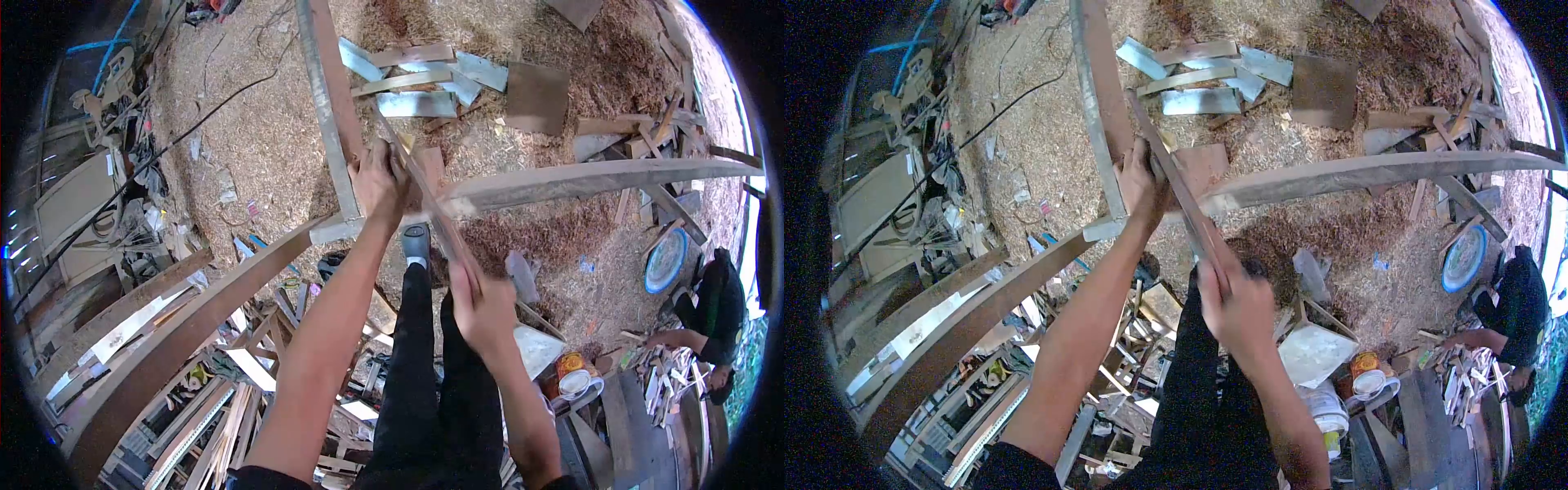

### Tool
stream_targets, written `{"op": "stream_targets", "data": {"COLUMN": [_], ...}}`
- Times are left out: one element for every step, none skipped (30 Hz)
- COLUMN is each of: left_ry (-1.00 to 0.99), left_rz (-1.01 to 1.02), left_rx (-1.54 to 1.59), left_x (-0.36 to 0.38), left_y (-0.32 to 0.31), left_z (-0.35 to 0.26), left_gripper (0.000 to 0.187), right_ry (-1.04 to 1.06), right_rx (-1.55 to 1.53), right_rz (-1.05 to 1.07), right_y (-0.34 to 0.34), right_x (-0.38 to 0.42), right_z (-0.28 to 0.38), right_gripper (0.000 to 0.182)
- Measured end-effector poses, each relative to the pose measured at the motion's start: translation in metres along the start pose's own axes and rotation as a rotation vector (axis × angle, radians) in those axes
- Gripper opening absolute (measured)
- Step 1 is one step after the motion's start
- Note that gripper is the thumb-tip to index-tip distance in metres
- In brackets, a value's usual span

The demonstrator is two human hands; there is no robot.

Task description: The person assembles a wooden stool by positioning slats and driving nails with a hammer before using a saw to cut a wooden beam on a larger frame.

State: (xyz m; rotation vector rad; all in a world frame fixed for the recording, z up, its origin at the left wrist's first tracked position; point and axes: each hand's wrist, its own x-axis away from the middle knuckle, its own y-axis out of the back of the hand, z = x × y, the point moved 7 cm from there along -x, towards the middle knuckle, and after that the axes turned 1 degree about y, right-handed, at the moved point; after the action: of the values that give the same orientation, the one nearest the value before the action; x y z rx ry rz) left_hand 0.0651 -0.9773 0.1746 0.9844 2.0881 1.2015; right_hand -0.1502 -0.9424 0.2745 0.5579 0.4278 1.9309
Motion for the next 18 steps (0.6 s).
{"op": "stream_targets", "data": {"left_ry": [-0.004,0.001,0.010,0.012,0.011,0.011,0.002,-0.013,-0.030,-0.039,-0.038,-0.035,-0.036,-0.036,-0.033,-0.028,-0.053,-0.078], "left_rz": [-0.010,-0.004,0.010,0.021,0.006,-0.009,-0.015,-0.038,-0.054,-0.063,-0.044,-0.042,-0.035,-0.035,-0.032,-0.027,-0.038,-0.054], "left_rx": [0.000,-0.018,-0.037,-0.038,-0.021,-0.005,-0.001,0.012,0.022,0.031,0.027,0.027,0.004,-0.024,-0.045,-0.050,-0.030,-0.009], "left_x": [-0.004,-0.004,-0.001,0.003,0.002,0.001,-0.002,-0.003,-0.002,0.001,0.002,0.003,0.002,0.000,0.000,0.002,0.001,0.001], "left_y": [0.000,-0.003,-0.004,-0.002,0.000,0.002,0.001,0.001,0.000,0.003,0.002,0.001,-0.002,-0.003,-0.002,0.000,0.001,0.003], "left_z": [0.000,0.002,0.004,0.003,0.001,-0.001,-0.003,-0.003,0.000,0.000,0.000,0.001,0.002,0.004,0.003,0.004,0.000,-0.004], "left_gripper": [0.007,0.008,0.009,0.009,0.009,0.010,0.010,0.010,0.011,0.011,0.012,0.012,0.012,0.012,0.013,0.013,0.013,0.013], "right_ry": [0.055,0.067,-0.095,-0.272,-0.085,-0.007,-0.054,-0.054,-0.077,-0.105,-0.076,-0.099,-0.114,-0.102,-0.114,-0.140,-0.057,-0.052], "right_rx": [-0.039,-0.043,-0.008,0.031,-0.015,0.019,0.094,0.090,0.076,0.065,0.089,0.055,0.021,0.020,-0.004,-0.024,0.000,0.038], "right_rz": [-0.056,-0.056,0.032,0.118,0.026,0.016,0.047,0.042,0.051,0.068,0.073,0.058,0.041,0.044,0.059,0.074,-0.027,0.019], "right_y": [0.012,0.014,0.012,0.010,-0.003,-0.023,-0.040,-0.039,-0.037,-0.037,-0.026,-0.008,0.005,0.007,0.006,0.005,-0.007,-0.027], "right_x": [0.019,0.017,0.017,0.024,-0.002,-0.024,-0.051,-0.054,-0.055,-0.052,-0.029,-0.001,0.017,0.017,0.019,0.022,0.000,-0.027], "right_z": [0.000,0.005,0.000,-0.008,0.001,-0.007,-0.003,0.000,0.003,0.005,0.002,0.000,0.000,-0.002,-0.004,-0.003,0.000,0.000], "right_gripper": [0.026,0.026,0.026,0.027,0.026,0.026,0.033,0.033,0.036,0.038,0.032,0.028,0.026,0.026,0.025,0.026,0.025,0.026]}}
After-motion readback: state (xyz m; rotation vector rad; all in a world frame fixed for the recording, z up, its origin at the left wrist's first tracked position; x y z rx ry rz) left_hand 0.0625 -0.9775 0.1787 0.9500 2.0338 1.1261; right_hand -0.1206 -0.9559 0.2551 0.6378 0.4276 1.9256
